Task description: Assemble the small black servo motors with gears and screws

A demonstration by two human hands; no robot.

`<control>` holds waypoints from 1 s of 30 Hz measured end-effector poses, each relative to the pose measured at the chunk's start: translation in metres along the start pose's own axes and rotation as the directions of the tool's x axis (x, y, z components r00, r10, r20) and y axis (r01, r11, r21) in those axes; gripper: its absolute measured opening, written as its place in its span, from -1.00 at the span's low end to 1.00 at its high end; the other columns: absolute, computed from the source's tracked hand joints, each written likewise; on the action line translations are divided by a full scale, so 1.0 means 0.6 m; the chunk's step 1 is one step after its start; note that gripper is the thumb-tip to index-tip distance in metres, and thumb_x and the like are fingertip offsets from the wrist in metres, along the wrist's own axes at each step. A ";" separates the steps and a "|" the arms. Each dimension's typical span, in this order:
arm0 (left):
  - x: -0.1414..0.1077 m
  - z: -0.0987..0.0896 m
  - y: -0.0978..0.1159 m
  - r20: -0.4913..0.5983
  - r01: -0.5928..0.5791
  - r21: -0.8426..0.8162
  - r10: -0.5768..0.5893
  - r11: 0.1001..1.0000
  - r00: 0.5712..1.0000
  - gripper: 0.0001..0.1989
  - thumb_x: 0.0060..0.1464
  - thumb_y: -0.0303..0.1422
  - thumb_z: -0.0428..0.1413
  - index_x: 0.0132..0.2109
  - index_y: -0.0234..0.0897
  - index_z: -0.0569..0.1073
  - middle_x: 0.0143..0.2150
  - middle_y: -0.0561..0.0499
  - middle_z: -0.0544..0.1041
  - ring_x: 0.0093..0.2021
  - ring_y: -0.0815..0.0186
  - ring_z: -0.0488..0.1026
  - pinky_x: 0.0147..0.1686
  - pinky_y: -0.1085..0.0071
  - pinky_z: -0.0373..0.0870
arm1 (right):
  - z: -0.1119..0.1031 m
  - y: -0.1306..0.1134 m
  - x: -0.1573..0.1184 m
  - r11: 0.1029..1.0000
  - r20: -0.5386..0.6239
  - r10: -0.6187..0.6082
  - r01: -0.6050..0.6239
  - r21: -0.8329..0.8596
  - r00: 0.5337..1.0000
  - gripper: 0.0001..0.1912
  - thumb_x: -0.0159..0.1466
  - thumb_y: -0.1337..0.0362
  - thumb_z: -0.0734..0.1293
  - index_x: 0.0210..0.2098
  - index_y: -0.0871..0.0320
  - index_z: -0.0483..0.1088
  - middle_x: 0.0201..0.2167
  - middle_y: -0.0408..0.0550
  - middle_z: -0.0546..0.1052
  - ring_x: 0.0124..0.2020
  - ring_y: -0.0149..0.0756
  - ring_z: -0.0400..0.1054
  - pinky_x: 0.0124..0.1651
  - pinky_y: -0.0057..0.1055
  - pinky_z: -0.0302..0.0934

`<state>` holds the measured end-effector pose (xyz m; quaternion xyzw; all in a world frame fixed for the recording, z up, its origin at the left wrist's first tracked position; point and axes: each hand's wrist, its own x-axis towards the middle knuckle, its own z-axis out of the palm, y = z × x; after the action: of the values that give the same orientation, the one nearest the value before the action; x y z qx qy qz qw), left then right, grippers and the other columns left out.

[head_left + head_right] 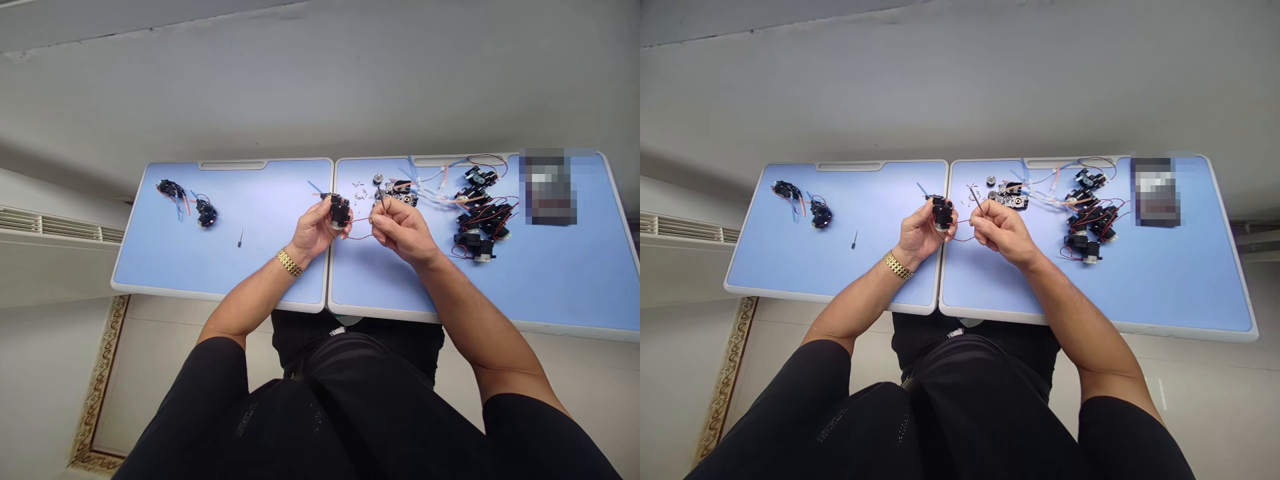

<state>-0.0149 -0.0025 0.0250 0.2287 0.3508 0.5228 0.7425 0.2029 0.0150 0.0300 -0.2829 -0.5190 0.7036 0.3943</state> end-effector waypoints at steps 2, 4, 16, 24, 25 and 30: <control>0.000 -0.002 -0.002 0.022 -0.019 0.015 0.019 1.000 1.000 -0.71 0.35 -0.14 0.27 -0.13 -0.31 0.57 -0.33 -0.07 0.65 -0.48 0.31 0.60 -0.55 0.42 0.43 | -0.001 -0.002 -0.003 1.000 0.026 0.003 -0.003 0.014 1.000 -0.61 0.36 -0.06 0.59 -0.28 0.08 0.47 -0.61 -0.26 0.37 -0.63 -0.49 0.13 -0.61 -0.49 -0.10; 0.000 -0.003 -0.003 0.049 -0.036 0.028 0.035 0.999 0.998 -0.71 0.31 -0.13 0.31 -0.11 -0.30 0.58 -0.33 -0.05 0.64 -0.46 0.31 0.60 -0.54 0.43 0.41 | -0.002 -0.003 -0.006 1.000 0.085 0.012 -0.013 0.011 0.996 -0.64 0.37 -0.03 0.58 -0.26 0.10 0.51 -0.62 -0.27 0.37 -0.63 -0.49 0.13 -0.60 -0.49 -0.08; 0.001 0.002 -0.008 -0.117 -0.026 0.087 0.036 0.996 0.992 -0.65 0.33 -0.04 0.33 -0.05 -0.25 0.60 -0.16 -0.08 0.72 -0.22 0.27 0.72 -0.29 0.39 0.59 | -0.008 -0.020 -0.001 0.975 0.129 0.142 -0.116 -0.191 0.981 -0.52 0.31 -0.20 0.58 -0.27 0.08 0.51 -0.61 -0.24 0.44 -0.64 -0.48 0.12 -0.57 -0.43 -0.03; 0.006 -0.002 0.002 -0.175 -0.013 -0.017 0.010 1.000 0.984 -0.57 0.34 -0.05 0.31 0.14 -0.27 0.63 -0.01 -0.16 0.77 0.06 0.06 0.78 -0.06 0.32 0.74 | -0.016 0.011 0.023 0.981 -0.241 0.116 -0.150 -0.124 0.964 -0.32 0.10 -0.39 0.62 -0.31 0.05 0.38 -0.54 -0.18 0.57 -0.73 -0.54 0.03 -0.63 -0.41 -0.20; 0.006 -0.002 0.003 -0.165 -0.010 -0.024 0.006 1.000 0.986 -0.56 0.33 -0.04 0.30 0.15 -0.27 0.63 0.00 -0.16 0.77 0.10 0.03 0.77 -0.04 0.30 0.75 | -0.016 0.012 0.024 0.980 -0.259 0.115 -0.152 -0.129 0.959 -0.31 0.10 -0.39 0.62 -0.30 0.05 0.38 -0.54 -0.18 0.57 -0.73 -0.54 0.05 -0.63 -0.42 -0.20; 0.005 0.000 0.004 -0.134 -0.013 -0.056 0.005 0.998 0.991 -0.53 0.33 0.01 0.27 0.10 -0.31 0.63 0.05 -0.21 0.77 0.18 -0.03 0.74 0.02 0.23 0.76 | -0.020 0.015 0.023 0.967 -0.322 0.081 -0.152 -0.204 0.943 -0.41 0.19 -0.27 0.60 -0.24 0.06 0.39 -0.53 -0.18 0.59 -0.73 -0.52 0.08 -0.63 -0.42 -0.12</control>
<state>-0.0157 0.0011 0.0258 0.1735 0.3836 0.5501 0.7212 0.2029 0.0311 0.0178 -0.4636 -0.5095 0.6087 0.3937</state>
